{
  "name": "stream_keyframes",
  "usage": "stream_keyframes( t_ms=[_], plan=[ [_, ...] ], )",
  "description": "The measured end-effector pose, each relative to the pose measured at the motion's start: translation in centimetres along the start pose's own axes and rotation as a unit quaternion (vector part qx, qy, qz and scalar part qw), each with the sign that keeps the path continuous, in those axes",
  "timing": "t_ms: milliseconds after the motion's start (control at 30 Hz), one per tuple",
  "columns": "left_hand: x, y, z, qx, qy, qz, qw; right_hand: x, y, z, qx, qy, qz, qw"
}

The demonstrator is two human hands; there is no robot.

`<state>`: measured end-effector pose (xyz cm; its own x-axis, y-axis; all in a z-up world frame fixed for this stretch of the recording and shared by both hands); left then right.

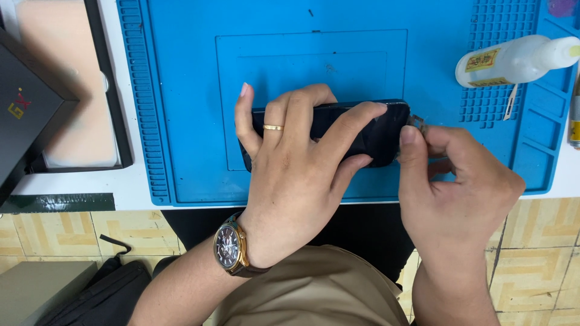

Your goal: Opening the casing of an iPhone using a razor blade and adhesive remover.

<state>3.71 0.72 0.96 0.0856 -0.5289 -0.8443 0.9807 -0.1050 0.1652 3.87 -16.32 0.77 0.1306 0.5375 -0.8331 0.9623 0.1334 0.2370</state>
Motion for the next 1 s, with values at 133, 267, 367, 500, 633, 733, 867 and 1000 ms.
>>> stream_keyframes(
  t_ms=[133, 267, 367, 500, 633, 733, 867, 1000],
  plan=[
    [0.0, 0.0, 0.1, 0.003, 0.003, 0.004, 1.0, -0.1, 0.3, 0.5, 0.068, 0.072, -0.029, 0.995],
    [0.1, -0.1, 0.2, -0.001, 0.009, -0.001, 1.0, 0.0, 0.4, 0.7, 0.09, 0.091, -0.035, 0.991],
    [0.1, 0.0, 0.3, 0.0, 0.006, 0.0, 1.0, 0.0, 0.5, 1.0, 0.095, 0.112, -0.035, 0.989],
    [0.2, -0.1, 0.3, 0.0, 0.015, -0.002, 1.0, -0.1, 0.8, 1.2, 0.108, 0.138, -0.05, 0.983],
    [0.1, -0.1, 0.4, -0.001, 0.016, -0.002, 1.0, 0.3, -0.1, 1.2, 0.042, 0.075, -0.004, 0.996],
    [0.2, -0.2, 0.4, -0.001, 0.018, -0.002, 1.0, 1.2, -1.3, 1.4, -0.06, -0.041, 0.065, 0.995],
    [0.2, -0.5, 0.7, -0.005, 0.013, -0.002, 1.0, 0.3, -0.4, 1.1, 0.033, 0.074, 0.035, 0.996],
    [1.3, -2.0, 1.2, 0.007, 0.062, 0.074, 0.995, -1.1, 0.2, 1.8, 0.092, 0.161, -0.066, 0.981]
  ],
)
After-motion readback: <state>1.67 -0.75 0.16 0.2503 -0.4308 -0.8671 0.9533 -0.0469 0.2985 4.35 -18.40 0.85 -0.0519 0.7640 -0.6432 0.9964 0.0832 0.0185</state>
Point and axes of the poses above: each hand's wrist, its own y-axis towards the middle knuckle, its own x-axis out of the palm, z = x × y, the point moved 2 cm from there along y, towards the middle knuckle
